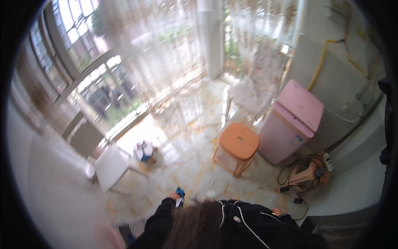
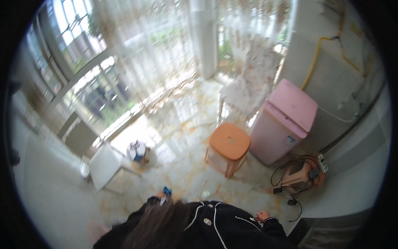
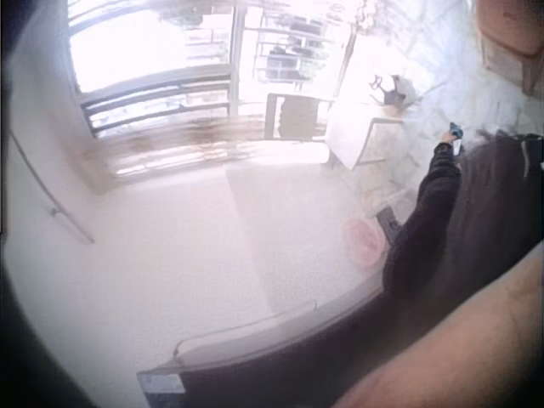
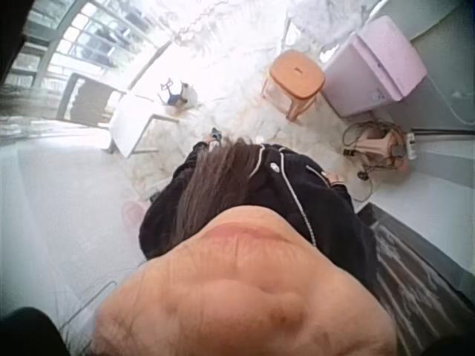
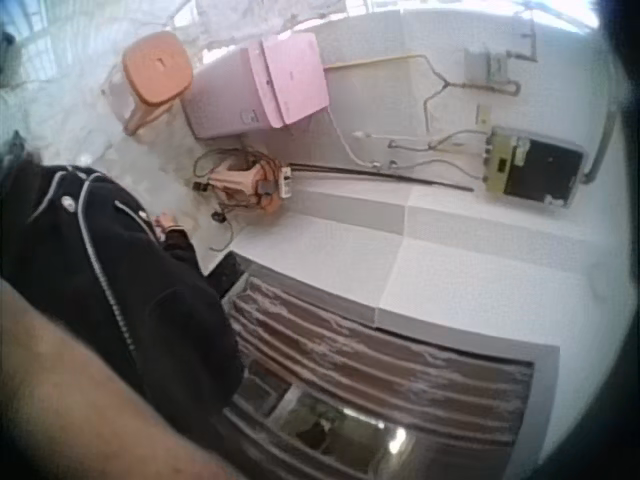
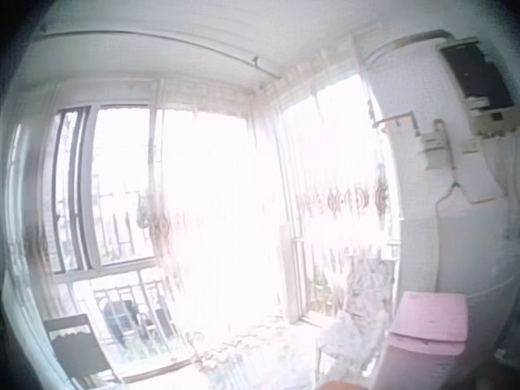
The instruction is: The person wipes a white plastic chair with a blue cloth, moving around the room to clean different surfaces. They also briefly lift a small round mat and wipe the chair seat and backrest.
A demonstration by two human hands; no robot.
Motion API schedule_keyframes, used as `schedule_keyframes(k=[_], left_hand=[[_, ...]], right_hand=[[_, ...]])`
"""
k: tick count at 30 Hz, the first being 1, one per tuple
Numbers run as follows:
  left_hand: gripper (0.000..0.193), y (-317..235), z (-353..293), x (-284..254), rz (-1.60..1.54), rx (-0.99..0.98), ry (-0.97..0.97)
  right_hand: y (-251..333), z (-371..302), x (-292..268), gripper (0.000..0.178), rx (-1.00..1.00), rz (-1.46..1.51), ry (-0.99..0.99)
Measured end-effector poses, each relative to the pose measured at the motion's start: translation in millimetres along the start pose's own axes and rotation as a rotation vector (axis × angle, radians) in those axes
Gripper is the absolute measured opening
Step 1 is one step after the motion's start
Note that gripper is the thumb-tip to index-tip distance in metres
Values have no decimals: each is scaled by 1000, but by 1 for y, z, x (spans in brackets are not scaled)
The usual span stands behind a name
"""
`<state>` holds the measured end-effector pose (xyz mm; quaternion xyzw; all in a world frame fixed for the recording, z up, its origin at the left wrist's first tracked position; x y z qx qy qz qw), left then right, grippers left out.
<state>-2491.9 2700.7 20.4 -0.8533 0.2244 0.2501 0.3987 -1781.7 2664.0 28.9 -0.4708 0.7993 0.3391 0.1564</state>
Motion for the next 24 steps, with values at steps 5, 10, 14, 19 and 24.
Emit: schedule_keyframes(k=[5,10,14,19,24], left_hand=[[42,-16,45,-27,69,-95,55],[40,-84,80,-34,10,140,97],[40,-109,95,-35,-21,177,144],[43,-99,112,-41,87,56,199],[45,-88,124,-55,43,124,131]], right_hand=[[93,-8,-22,28,22,349,-138],[97,-25,-27,28,85,307,-142],[78,-50,-21,27,225,215,-91],[63,-51,-2,27,275,270,-30],[76,-16,-2,26,-49,-338,-49]])
Point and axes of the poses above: each hand's wrist, its own z-axis towards the middle knuckle, its own x-axis out of the palm, y = z × x, the point moved 2 cm from there along z, towards the middle knuckle, and after that the axes turned 12 degrees about -z, right-handed, at the moved point
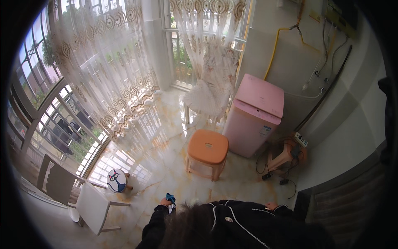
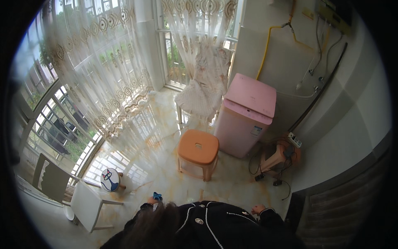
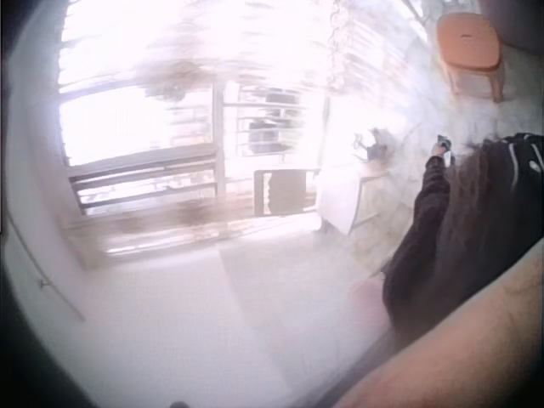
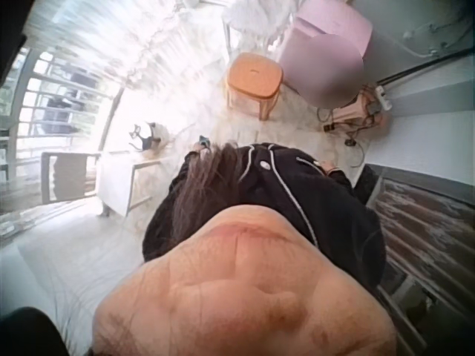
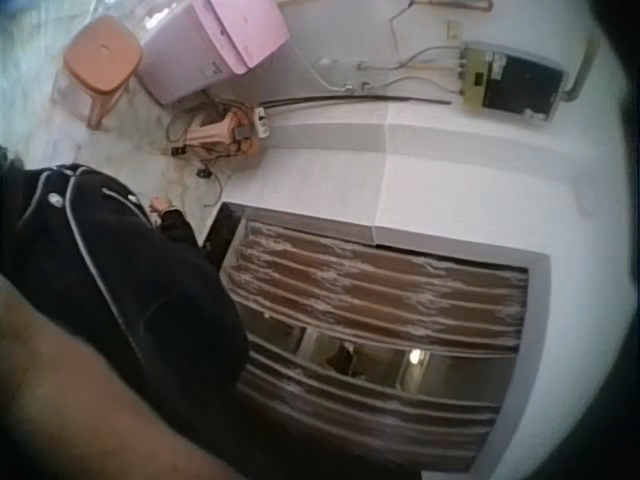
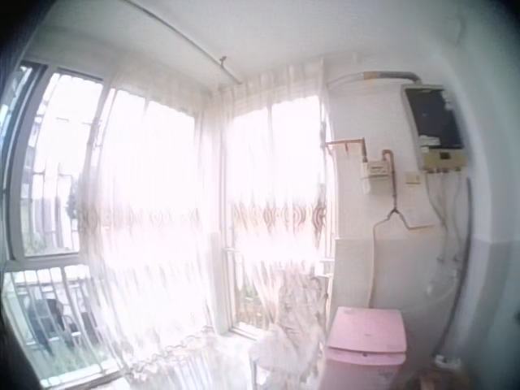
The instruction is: The person wipes a white plastic chair with a blue cloth, moving around the room to clean different surfaces. They also briefly lift a small round mat and wipe the chair seat and backrest.
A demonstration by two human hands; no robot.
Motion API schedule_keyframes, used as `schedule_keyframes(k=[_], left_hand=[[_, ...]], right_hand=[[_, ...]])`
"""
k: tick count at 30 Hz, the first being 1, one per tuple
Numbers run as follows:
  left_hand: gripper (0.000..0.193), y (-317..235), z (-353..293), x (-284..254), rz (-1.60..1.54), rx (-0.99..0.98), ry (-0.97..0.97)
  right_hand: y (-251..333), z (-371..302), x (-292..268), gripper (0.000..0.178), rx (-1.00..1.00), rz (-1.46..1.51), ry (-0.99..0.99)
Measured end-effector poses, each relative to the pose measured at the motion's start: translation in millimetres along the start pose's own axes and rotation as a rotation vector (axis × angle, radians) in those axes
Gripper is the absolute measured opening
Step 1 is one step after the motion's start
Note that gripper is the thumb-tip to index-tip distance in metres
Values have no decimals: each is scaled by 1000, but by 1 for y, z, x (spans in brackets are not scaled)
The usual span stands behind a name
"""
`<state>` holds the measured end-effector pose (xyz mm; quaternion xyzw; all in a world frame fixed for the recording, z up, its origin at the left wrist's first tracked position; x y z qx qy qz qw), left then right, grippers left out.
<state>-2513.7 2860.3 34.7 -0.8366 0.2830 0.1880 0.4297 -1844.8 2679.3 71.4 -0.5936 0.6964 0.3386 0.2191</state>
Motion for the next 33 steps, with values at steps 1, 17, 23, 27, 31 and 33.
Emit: schedule_keyframes(k=[1,17,23,27,31,33], left_hand=[[44,3,0,-4,11,-14,-59],[38,54,44,-65,-35,-55,-60],[38,9,69,-45,-53,-21,-32],[36,-25,86,-50,-79,-23,-54],[38,-72,104,-72,102,-110,-138],[38,-101,114,-81,106,-69,-217]], right_hand=[[-1,6,-1,26,304,591,58],[96,36,-27,31,327,734,18],[54,50,-26,32,386,719,54],[26,92,-36,28,396,711,198],[8,156,-70,29,352,839,147],[0,193,-95,31,306,878,115]])
Point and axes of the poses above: each hand's wrist, its own z-axis towards the middle knuckle, its own x-axis out of the palm, y = z × x, the point moved 2 cm from there along z, towards the middle knuckle, and after that the axes turned 12 degrees about -z, right-handed, at the moved point
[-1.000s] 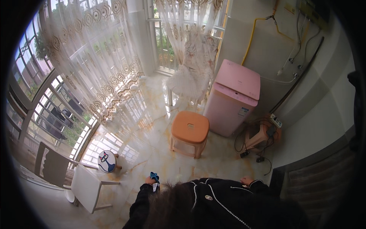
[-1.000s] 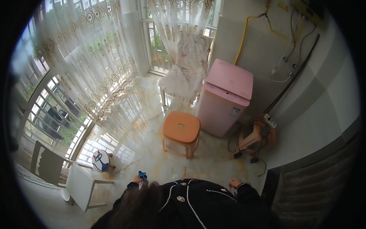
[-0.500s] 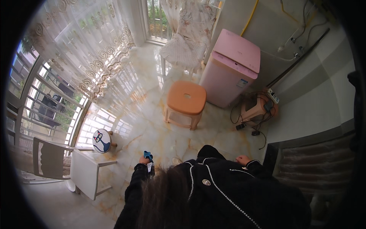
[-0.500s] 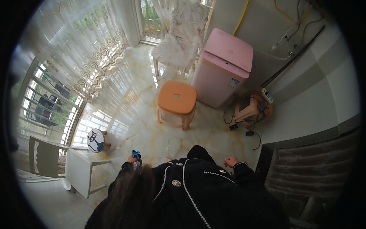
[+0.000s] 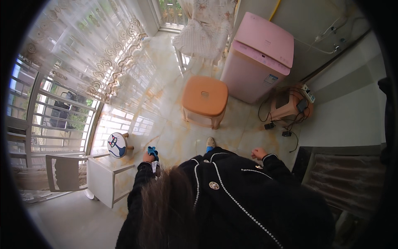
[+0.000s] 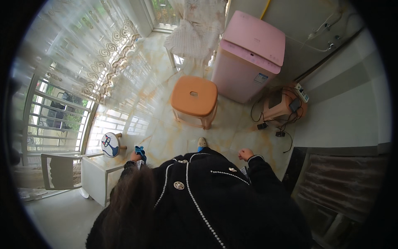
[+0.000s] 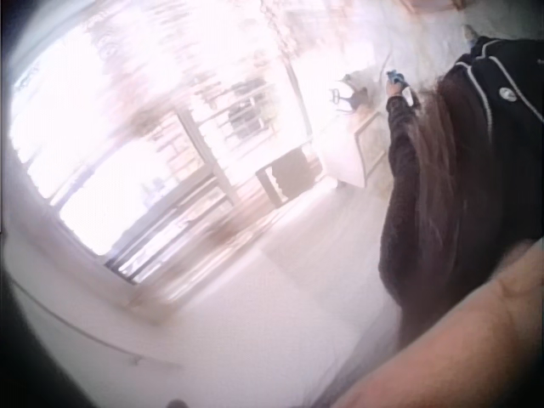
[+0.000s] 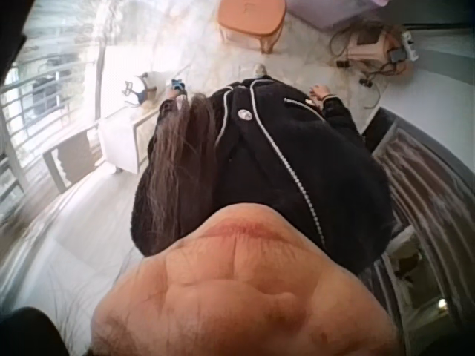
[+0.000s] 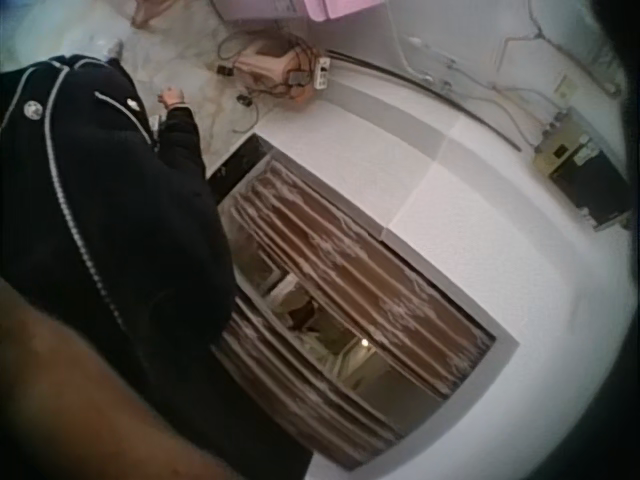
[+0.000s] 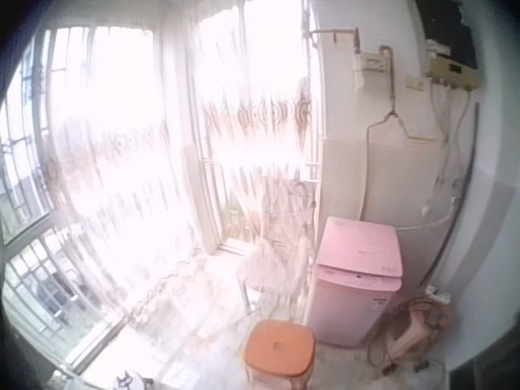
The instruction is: The person wipes a white plastic chair with a blue cloth, moving around the room to clean different surfaces. They also briefly lift a small round mat and wipe the chair seat and backrest.
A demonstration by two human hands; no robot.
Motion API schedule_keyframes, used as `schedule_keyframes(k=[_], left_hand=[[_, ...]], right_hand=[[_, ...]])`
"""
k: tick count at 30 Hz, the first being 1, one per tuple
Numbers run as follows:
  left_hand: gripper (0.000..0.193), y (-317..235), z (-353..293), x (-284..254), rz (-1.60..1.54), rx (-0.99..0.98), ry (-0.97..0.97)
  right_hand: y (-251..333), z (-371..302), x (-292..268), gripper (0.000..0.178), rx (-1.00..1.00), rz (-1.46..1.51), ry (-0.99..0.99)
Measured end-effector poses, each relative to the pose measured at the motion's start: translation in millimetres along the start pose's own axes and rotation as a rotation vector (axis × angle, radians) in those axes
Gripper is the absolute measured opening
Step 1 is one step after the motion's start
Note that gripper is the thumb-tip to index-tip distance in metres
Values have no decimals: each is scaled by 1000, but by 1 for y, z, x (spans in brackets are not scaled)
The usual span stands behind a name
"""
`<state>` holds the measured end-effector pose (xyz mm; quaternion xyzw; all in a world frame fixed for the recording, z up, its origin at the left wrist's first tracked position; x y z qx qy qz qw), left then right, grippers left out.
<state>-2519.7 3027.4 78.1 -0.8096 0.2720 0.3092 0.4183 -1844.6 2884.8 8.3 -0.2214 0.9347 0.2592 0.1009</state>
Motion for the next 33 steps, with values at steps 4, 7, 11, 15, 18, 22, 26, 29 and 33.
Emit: schedule_keyframes(k=[4,7,11,15,18,22,26,29,33], left_hand=[[49,-45,12,5,-4,-86,212],[51,-81,48,14,175,20,166],[44,-129,110,21,108,112,199],[45,-176,166,18,205,186,257],[44,-210,210,20,126,249,346],[23,-252,289,4,-70,479,385],[27,-243,366,-24,-55,297,558],[34,-194,405,-39,69,293,480],[42,-91,438,-55,167,85,499]], right_hand=[[34,41,-38,27,-186,-36,-38],[65,76,-70,24,-298,-217,-54],[94,94,-85,24,-243,-21,-146],[117,101,-80,23,-200,75,-149],[139,114,-72,26,-162,95,-112],[173,115,-13,29,-87,27,-131],[178,72,105,32,35,148,-62],[190,78,163,31,159,216,100],[256,108,161,30,241,132,91]])
Point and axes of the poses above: each hand's wrist, its own z-axis towards the middle knuckle, its own x-axis out of the palm, y = z × x, the point moved 2 cm from there along z, towards the middle knuckle, and after that the axes turned 12 degrees about -z, right-handed, at the moved point
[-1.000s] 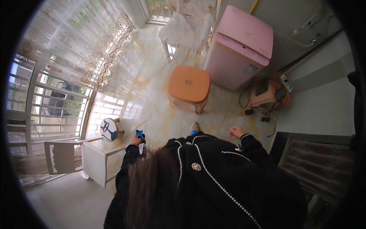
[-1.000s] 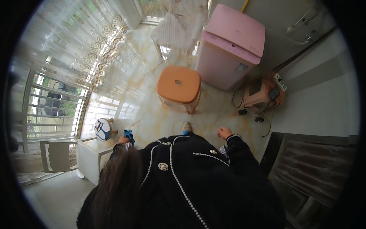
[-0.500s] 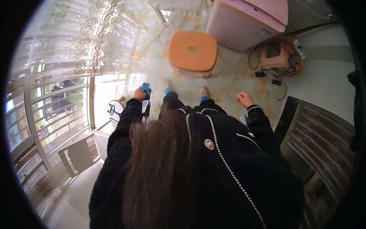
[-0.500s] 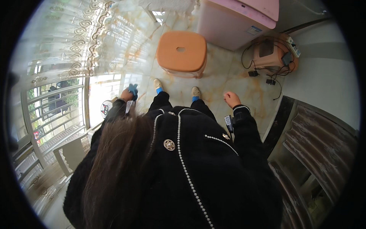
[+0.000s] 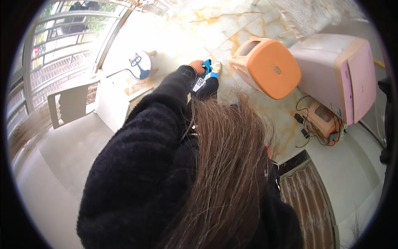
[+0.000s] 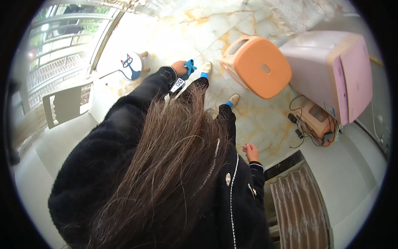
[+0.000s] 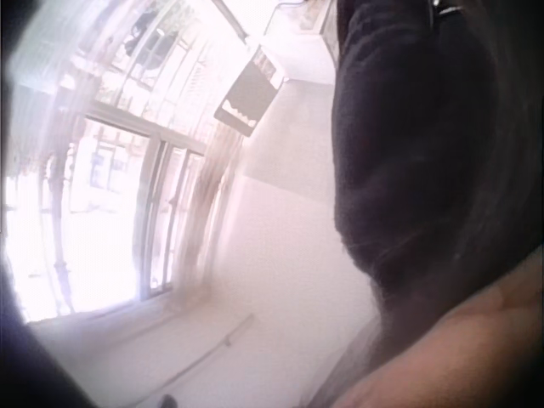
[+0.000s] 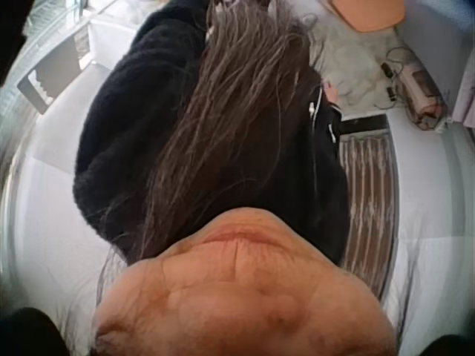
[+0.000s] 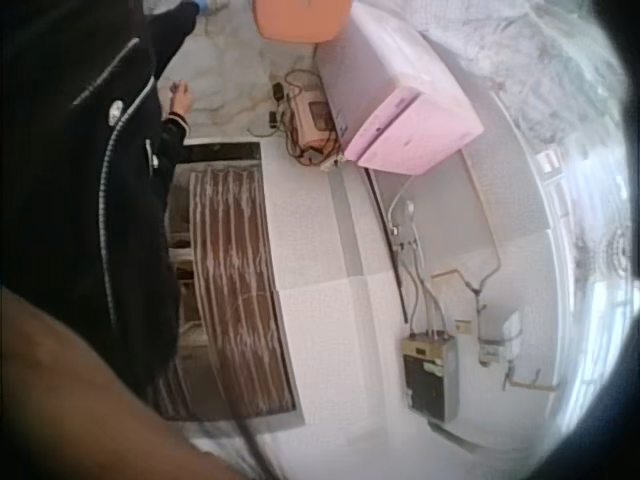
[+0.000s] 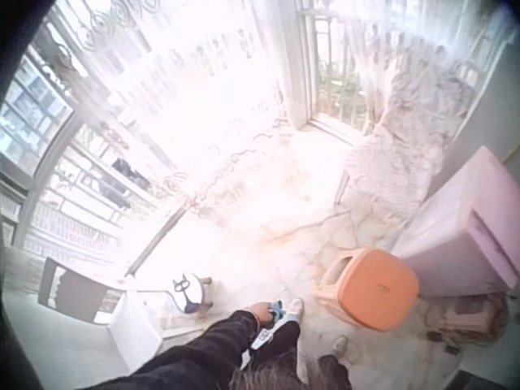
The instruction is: The person wipes a white plastic chair with a blue cloth, moving around the room to clean different surfaces. They also briefly lift a small round mat and wipe the chair seat and backrest.
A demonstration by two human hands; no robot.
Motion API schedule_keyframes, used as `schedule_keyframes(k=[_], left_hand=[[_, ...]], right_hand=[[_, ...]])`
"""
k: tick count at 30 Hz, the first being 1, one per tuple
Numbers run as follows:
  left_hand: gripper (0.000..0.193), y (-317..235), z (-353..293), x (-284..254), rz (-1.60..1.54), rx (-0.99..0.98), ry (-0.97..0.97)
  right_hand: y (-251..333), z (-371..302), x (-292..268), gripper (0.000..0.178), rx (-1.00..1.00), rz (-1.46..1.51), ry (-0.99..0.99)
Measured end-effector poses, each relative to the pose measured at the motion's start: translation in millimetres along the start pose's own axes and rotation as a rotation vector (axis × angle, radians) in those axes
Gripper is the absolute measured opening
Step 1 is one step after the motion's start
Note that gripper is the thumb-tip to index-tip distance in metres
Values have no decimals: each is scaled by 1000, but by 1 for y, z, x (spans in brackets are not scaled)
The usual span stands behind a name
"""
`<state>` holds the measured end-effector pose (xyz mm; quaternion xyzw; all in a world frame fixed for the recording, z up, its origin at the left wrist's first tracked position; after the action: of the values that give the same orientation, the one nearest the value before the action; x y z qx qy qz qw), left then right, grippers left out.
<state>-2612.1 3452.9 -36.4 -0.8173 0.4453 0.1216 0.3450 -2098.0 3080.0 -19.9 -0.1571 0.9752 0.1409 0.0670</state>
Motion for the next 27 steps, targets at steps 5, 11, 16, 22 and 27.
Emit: schedule_keyframes(k=[5,11,16,22,27], left_hand=[[34,107,-40,1,-53,-244,-73],[30,155,-142,12,-240,-102,-394],[28,231,-195,26,-297,-307,-410],[29,361,-232,10,-460,-297,-374],[29,490,-281,-47,-705,-130,-602]], right_hand=[[152,16,-13,27,-481,-551,-111],[273,49,50,29,-665,-543,-110],[241,35,148,27,-731,-586,28],[180,-14,257,29,-479,-883,116],[230,-34,396,29,-397,-1142,155]])
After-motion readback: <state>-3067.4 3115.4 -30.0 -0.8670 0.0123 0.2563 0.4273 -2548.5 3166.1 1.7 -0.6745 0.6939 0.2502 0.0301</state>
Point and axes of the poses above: each hand's wrist, its own z-axis towards the middle knuckle, its own x-axis out of the palm, y = z × x, the point moved 2 cm from there along z, towards the middle knuckle, and after that the axes turned 12 degrees about -z, right-handed, at the moved point
